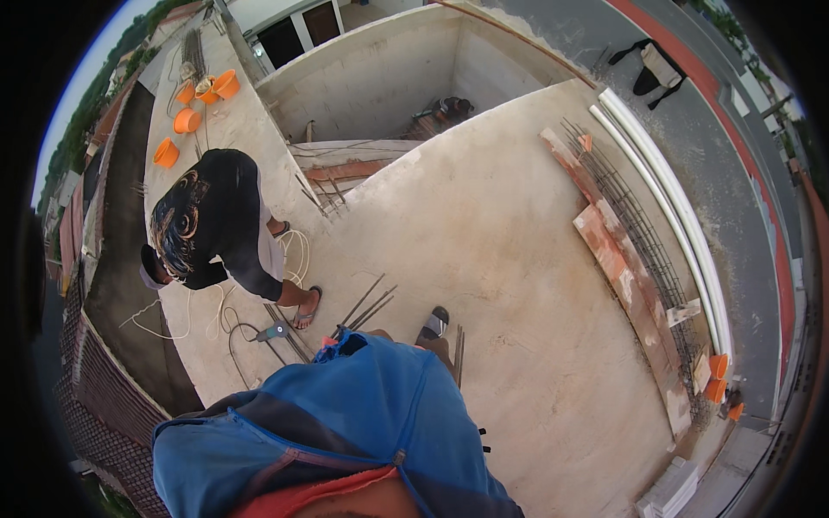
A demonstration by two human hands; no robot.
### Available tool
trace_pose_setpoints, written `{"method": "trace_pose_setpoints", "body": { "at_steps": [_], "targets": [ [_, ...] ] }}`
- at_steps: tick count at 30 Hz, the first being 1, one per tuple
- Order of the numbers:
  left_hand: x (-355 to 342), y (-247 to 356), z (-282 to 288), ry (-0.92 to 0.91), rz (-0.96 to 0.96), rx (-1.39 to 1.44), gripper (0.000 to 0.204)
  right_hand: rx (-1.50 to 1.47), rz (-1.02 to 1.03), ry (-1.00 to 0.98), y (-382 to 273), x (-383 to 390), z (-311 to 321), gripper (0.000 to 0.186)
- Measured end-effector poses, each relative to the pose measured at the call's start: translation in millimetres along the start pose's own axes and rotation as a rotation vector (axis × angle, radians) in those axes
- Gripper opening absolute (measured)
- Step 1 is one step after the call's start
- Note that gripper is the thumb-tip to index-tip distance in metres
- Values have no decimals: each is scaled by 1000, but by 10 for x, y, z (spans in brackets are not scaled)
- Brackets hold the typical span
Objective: The person uses an angle grinder to cut several metal rods on a concrete rooftop. They repeatedly position each rod, cut it while sparks fly, and then move the cut pieces aside. The person also carries the cut rods across the rooftop toward a pile of construction materials.
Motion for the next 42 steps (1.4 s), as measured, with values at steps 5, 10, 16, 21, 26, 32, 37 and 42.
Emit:
{"method": "trace_pose_setpoints", "body": {
  "at_steps": [5, 10, 16, 21, 26, 32, 37, 42],
  "targets": [
    [-247, 978, 323, 10, 94, 62, 57, -21, 55, 33, -1348, -943, 858, 66],
    [-850, 2012, 780, -36, 76, 53, 56, 17, 78, 13, -2492, -1715, 1281, 66],
    [-1716, 3339, 2038, -41, 49, -9, 56, 159, -5, -83, -3089, -2664, 1188, 66],
    [-2397, 4742, 3455, 12, -56, -50, 56, 320, -33, -87, -3237, -3489, 1429, 66],
    [-2800, 6215, 5036, 104, -102, -141, 57, 294, -49, -89, -5361, -3804, 1751, 55],
    [-4219, 7898, 6000, 204, -185, -171, 55, 221, 95, 52, -6548, -5607, 1524, 53],
    [-5762, 9095, 6040, 277, -247, -145, 56, 150, 45, 5, -7807, -7164, 1379, 57],
    [-6998, 10047, 5825, 354, -299, -70, 57, 72, 110, 76, -8459, -8717, 1147, 53]
  ]
}}
Point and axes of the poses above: each hand's wrist, its own x-axis away from the middle knuckle, its own z-axis out of the back of the hand, y = z × x, the point moved 6 cm from there along -x, towards the middle knuckle, and after that the axes turned 7 degrees about -z, right-handed, at the moved point
